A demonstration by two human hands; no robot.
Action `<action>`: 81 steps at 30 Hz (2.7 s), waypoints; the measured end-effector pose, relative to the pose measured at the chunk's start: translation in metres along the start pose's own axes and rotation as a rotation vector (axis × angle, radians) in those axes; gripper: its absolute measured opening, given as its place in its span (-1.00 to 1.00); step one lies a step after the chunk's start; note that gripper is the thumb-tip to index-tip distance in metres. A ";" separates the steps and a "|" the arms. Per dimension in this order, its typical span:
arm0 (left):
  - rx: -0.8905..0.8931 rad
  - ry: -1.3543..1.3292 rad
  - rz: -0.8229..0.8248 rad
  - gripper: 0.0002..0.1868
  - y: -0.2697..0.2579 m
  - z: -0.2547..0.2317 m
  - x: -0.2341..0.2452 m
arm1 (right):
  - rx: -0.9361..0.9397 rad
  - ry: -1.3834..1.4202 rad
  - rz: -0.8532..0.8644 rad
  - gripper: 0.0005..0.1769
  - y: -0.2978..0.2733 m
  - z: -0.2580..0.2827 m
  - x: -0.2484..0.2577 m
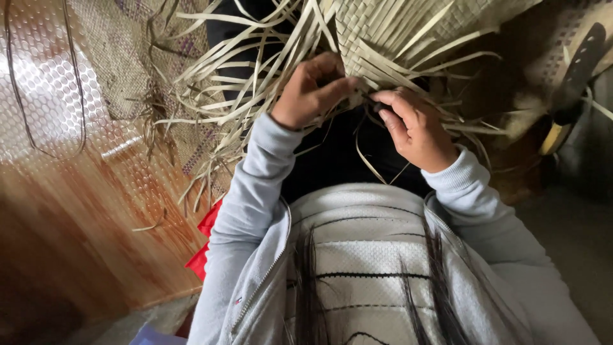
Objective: Weaving thin strips of dried plant material to create a mat or basket, including trimming with a knife.
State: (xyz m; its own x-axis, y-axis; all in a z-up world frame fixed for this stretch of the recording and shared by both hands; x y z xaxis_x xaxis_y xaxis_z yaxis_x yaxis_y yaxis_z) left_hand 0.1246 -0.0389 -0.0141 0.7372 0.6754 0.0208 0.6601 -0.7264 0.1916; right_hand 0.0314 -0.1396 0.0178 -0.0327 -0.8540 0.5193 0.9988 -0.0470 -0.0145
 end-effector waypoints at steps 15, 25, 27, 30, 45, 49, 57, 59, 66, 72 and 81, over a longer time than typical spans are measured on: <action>0.227 -0.153 0.031 -0.90 -0.003 0.051 0.021 | -0.034 -0.066 0.064 -0.42 -0.004 -0.032 -0.026; 0.360 -0.568 -0.140 -0.83 -0.004 0.061 0.031 | -0.096 -0.401 0.130 -0.44 -0.014 -0.062 -0.003; 0.372 -0.631 -0.167 -0.82 -0.003 0.064 0.032 | -0.084 -0.515 0.153 -0.45 -0.014 -0.055 0.009; 0.428 -0.640 -0.171 -0.80 -0.006 0.068 0.031 | -0.113 -0.463 0.229 -0.44 -0.016 -0.047 0.026; 0.150 -0.357 -0.249 -0.90 0.002 0.055 0.037 | -0.205 -0.185 0.243 -0.57 -0.016 -0.011 0.098; 0.084 -0.315 -0.198 -0.84 0.000 0.038 0.021 | -0.113 -0.040 0.092 -0.81 -0.004 -0.010 0.075; 0.157 -0.183 -0.238 -0.83 -0.009 0.019 0.007 | -0.163 -0.153 -0.138 -0.79 0.018 -0.026 0.025; 0.163 0.055 -0.319 -0.91 -0.011 0.016 0.011 | -0.065 0.024 -0.120 -0.91 0.016 -0.025 0.018; 0.135 0.126 -0.352 -0.85 -0.015 0.024 0.021 | -0.076 0.222 -0.123 -0.97 0.016 -0.039 0.018; 0.010 0.116 -0.418 -0.61 -0.001 0.004 0.050 | -0.045 0.497 -0.056 -0.89 0.017 -0.045 0.019; 0.061 0.102 -0.432 -0.74 0.003 0.013 0.128 | -0.060 0.344 0.029 -0.93 -0.018 -0.085 0.085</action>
State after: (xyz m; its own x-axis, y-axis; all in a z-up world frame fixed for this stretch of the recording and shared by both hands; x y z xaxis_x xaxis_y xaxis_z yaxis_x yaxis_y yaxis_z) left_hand 0.2229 0.0441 -0.0240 0.3757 0.9254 0.0486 0.9140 -0.3787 0.1457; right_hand 0.0073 -0.2555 -0.0109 -0.0249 -0.9796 0.1992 0.9959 -0.0417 -0.0805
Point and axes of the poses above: each hand's wrist, its own y-axis towards the middle knuckle, its own x-axis out of the back of the hand, z = x × y, the point moved 8 cm from there along y, towards the middle knuckle, and after that the axes turned 12 degrees about -x, right-handed, at the moved point
